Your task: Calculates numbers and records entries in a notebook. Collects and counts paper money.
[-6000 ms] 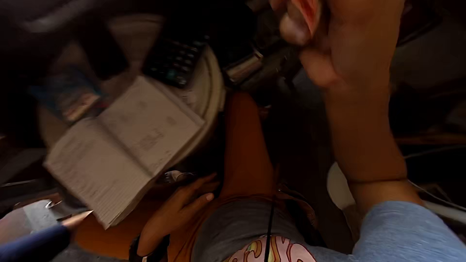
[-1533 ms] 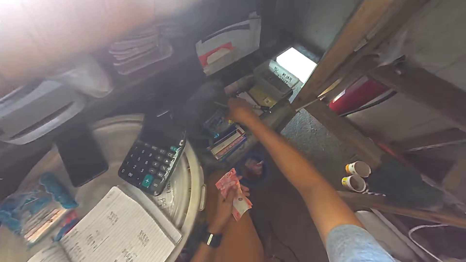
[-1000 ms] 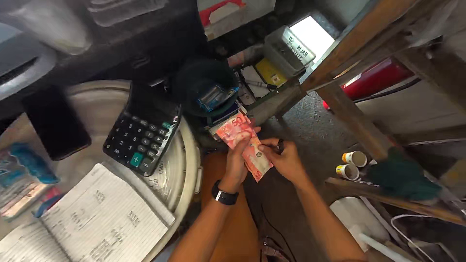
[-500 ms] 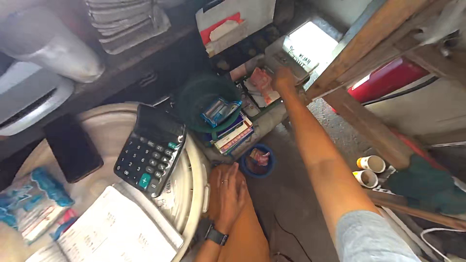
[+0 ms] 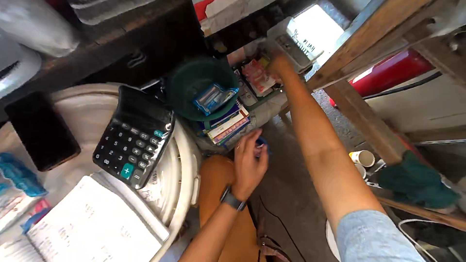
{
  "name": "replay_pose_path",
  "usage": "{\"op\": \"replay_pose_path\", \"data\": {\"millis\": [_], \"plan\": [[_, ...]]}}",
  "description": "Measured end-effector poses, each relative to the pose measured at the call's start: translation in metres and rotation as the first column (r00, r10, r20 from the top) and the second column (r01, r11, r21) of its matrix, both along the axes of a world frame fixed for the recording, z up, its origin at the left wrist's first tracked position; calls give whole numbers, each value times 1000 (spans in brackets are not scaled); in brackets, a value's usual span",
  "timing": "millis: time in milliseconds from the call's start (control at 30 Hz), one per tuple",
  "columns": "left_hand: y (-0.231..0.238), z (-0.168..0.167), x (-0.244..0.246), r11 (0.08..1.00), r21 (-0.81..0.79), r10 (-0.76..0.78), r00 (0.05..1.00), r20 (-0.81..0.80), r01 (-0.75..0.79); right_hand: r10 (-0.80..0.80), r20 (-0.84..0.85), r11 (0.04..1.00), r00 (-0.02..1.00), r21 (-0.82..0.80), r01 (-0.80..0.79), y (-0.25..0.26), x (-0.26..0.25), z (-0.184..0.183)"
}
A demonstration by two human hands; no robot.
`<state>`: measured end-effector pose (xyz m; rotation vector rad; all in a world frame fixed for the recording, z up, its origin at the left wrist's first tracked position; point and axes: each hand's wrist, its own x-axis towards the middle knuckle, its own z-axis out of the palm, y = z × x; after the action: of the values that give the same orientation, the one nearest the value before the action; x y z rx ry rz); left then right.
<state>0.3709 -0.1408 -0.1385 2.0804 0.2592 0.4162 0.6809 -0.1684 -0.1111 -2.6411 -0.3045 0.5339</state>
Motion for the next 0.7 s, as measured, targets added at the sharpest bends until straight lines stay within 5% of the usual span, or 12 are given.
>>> {"op": "replay_pose_path", "data": {"millis": [167,267,400,500,700], "plan": [[-13,-1,149,991,130,35,981,-193,-9,-38,-160,998,986,-64,28,3,5,-3],[15,-10,199,915,357,-16,899,-437,190,-24,-222,999,975,-47,14,6,12,-1],[62,-9,238,898,232,-194,810,-554,374,50,-205,996,977,-59,-63,4,16,3],[70,-7,252,934,10,-299,797,-525,358,28,-217,997,976,-61,-42,0,18,-4],[60,4,268,804,172,-255,593,-764,569,-19,-277,999,961,19,25,-11,24,-23]]}}
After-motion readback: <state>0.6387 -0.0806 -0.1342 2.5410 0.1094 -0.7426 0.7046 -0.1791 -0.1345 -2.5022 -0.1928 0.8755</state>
